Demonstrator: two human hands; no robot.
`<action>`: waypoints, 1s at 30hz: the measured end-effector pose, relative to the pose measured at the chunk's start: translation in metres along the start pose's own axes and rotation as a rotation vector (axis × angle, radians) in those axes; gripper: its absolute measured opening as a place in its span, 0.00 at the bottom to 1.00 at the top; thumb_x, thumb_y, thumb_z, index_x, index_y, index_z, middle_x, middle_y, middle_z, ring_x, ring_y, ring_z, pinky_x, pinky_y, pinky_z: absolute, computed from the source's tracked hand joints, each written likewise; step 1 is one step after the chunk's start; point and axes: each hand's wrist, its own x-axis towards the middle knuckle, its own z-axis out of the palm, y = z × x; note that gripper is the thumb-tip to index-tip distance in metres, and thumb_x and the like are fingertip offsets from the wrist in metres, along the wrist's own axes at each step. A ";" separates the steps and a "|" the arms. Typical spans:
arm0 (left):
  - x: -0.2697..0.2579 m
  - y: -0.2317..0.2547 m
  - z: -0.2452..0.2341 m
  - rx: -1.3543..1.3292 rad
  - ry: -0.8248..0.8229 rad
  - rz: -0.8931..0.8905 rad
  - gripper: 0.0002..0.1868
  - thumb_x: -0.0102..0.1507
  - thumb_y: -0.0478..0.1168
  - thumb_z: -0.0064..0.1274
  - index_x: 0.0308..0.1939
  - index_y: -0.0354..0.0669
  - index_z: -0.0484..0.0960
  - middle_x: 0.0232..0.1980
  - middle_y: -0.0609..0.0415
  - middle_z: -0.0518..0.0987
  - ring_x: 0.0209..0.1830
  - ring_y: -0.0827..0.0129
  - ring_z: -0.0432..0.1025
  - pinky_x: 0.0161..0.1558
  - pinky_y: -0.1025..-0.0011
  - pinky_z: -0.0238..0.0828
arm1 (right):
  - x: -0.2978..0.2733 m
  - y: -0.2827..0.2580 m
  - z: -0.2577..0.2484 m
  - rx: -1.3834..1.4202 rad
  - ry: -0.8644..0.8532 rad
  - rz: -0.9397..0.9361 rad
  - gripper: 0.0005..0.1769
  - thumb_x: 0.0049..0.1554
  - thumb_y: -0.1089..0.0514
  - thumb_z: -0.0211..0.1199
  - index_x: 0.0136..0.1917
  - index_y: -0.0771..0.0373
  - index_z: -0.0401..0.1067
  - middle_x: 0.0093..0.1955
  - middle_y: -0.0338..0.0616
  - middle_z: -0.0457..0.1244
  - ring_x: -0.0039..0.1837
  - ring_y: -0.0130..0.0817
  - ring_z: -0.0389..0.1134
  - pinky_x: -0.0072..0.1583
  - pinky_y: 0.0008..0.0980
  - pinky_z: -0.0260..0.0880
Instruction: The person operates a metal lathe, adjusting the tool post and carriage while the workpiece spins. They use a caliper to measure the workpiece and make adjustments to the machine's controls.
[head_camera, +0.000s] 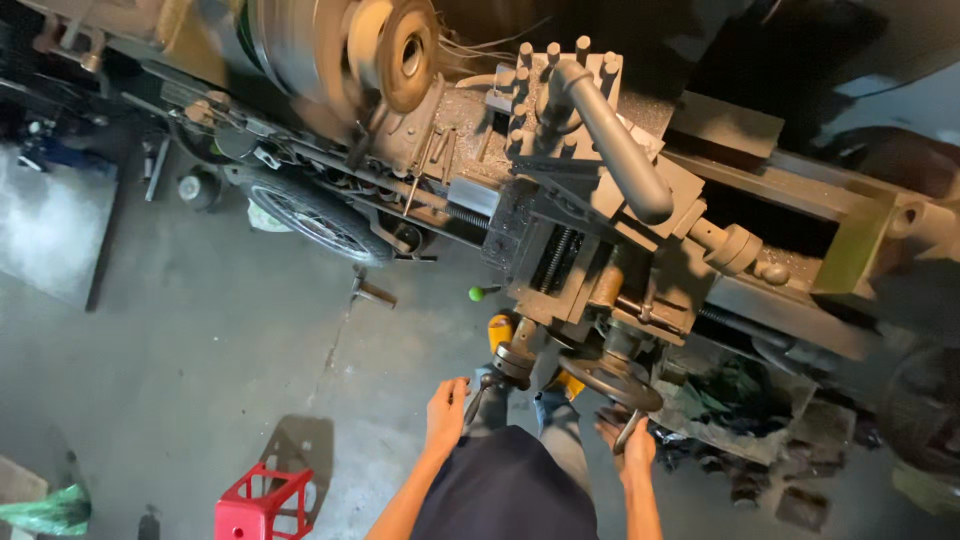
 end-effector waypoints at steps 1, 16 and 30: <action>-0.004 0.004 0.001 -0.007 0.030 -0.003 0.24 0.66 0.53 0.35 0.53 0.45 0.80 0.51 0.55 0.81 0.52 0.68 0.75 0.50 0.68 0.67 | -0.006 0.000 0.003 0.096 -0.009 0.039 0.32 0.68 0.43 0.38 0.62 0.80 0.56 0.59 0.66 0.60 0.48 0.63 0.68 0.50 0.50 0.72; -0.003 0.000 0.017 0.068 0.206 0.147 0.17 0.65 0.48 0.40 0.49 0.47 0.81 0.50 0.58 0.79 0.52 0.70 0.73 0.50 0.71 0.67 | 0.085 0.017 0.088 -1.112 -0.095 -0.138 0.30 0.58 0.42 0.45 0.68 0.57 0.62 0.68 0.50 0.59 0.68 0.52 0.61 0.66 0.47 0.61; 0.011 0.010 0.021 0.116 0.113 0.185 0.21 0.67 0.51 0.37 0.53 0.44 0.78 0.53 0.55 0.77 0.54 0.65 0.73 0.53 0.66 0.69 | 0.041 0.002 0.118 -1.325 -0.527 0.314 0.30 0.62 0.37 0.19 0.77 0.21 0.29 0.79 0.65 0.36 0.78 0.57 0.46 0.74 0.48 0.47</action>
